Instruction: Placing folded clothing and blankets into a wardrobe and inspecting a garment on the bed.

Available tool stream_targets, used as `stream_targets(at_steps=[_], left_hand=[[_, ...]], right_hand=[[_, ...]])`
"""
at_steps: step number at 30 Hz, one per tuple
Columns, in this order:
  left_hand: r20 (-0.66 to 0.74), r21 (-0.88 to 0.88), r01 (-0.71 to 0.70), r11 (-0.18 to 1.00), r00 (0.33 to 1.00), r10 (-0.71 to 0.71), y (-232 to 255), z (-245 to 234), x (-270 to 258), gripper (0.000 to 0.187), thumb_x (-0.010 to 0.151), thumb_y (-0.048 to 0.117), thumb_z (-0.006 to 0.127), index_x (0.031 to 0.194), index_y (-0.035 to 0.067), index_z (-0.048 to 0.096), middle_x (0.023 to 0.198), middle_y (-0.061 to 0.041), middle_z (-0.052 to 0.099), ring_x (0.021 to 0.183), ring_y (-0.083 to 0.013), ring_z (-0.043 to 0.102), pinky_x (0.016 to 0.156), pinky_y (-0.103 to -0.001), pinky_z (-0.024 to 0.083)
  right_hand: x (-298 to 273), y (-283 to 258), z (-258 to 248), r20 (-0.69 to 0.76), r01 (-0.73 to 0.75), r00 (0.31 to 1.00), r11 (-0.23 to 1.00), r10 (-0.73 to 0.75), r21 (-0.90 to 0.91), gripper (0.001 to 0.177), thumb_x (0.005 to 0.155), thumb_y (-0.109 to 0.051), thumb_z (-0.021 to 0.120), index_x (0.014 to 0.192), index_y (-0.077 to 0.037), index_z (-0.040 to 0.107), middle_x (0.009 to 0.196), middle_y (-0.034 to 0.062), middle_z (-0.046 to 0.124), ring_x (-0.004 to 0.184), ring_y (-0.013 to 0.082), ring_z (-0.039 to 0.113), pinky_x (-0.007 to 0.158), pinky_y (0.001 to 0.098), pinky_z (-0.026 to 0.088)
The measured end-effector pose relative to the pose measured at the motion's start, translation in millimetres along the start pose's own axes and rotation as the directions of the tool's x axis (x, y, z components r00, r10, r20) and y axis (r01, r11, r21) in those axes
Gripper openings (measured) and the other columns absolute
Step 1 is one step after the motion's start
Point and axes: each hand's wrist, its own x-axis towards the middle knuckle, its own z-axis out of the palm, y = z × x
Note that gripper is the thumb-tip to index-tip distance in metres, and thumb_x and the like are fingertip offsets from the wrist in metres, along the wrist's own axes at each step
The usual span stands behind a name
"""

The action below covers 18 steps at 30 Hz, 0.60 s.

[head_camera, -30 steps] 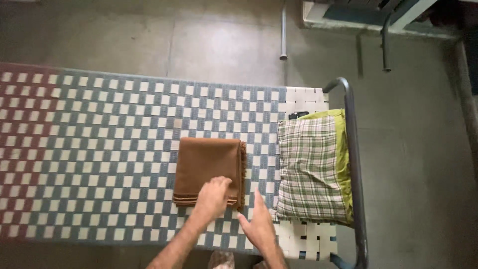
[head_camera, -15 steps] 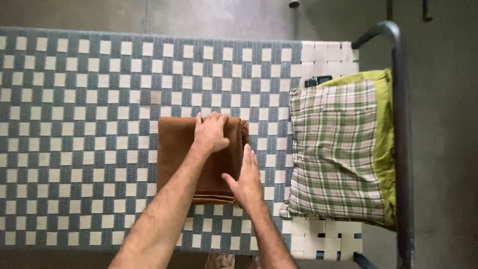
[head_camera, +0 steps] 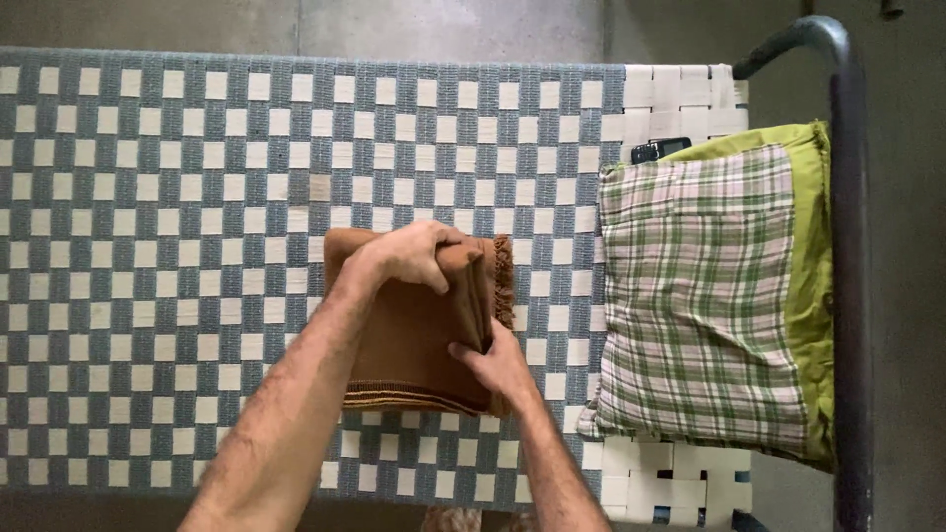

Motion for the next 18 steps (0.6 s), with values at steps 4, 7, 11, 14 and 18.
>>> stream_targets(at_steps=[4,7,11,14,18], left_hand=[[-0.186,0.045,0.0,0.999,0.983,0.008,10,16,0,0.068,0.065,0.011,0.087,0.13,0.017,0.067,0.118,-0.006,0.074,0.108,-0.0199,0.072,0.1,-0.036,0.059],[-0.361,0.283,-0.043,0.958,0.921,0.148,8,49,-1,0.075,0.066,0.015,0.091,0.134,0.02,0.058,0.136,-0.002,0.064,0.128,-0.0203,0.057,0.117,-0.046,0.033],[-0.589,0.383,-0.062,0.922,0.753,0.295,-39,108,-12,0.069,0.085,0.018,0.084,0.145,0.023,0.051,0.155,-0.003,0.049,0.147,-0.0233,0.042,0.126,-0.047,0.025],[-0.593,0.518,-0.058,0.854,0.695,0.407,-46,146,-31,0.07,0.096,0.028,0.071,0.158,0.019,0.04,0.168,-0.006,0.032,0.156,-0.0248,0.03,0.129,-0.047,0.017],[-0.506,0.621,0.103,0.777,0.81,0.297,-70,177,-44,0.07,0.098,0.057,0.047,0.161,0.031,0.028,0.17,-0.004,0.017,0.157,-0.0277,0.011,0.125,-0.053,0.003]], right_hand=[[10,36,9,-0.08,-0.003,0.997,0.993,0.013,0.122,0.059,0.091,-0.027,0.069,0.144,-0.01,0.052,0.131,0.014,0.07,0.118,0.0243,0.069,0.103,0.0428,0.054],[21,59,18,-0.217,0.122,0.973,0.968,-0.074,0.217,0.053,0.095,-0.024,0.065,0.142,-0.006,0.051,0.133,0.0157,0.068,0.12,0.0263,0.067,0.104,0.0414,0.052],[23,44,23,-0.313,0.122,0.948,0.976,-0.06,0.182,0.051,0.095,-0.02,0.065,0.141,-0.005,0.051,0.131,0.0162,0.069,0.118,0.0289,0.068,0.102,0.0413,0.052],[26,47,21,-0.425,0.026,0.905,0.997,0.009,0.075,0.051,0.095,-0.021,0.065,0.142,-0.008,0.05,0.126,0.0178,0.07,0.115,0.0314,0.07,0.099,0.0418,0.054],[28,50,31,-0.531,-0.052,0.847,0.997,0.013,-0.058,0.058,0.096,-0.023,0.062,0.148,-0.006,0.042,0.131,0.0236,0.064,0.121,0.0379,0.062,0.101,0.0459,0.05]])
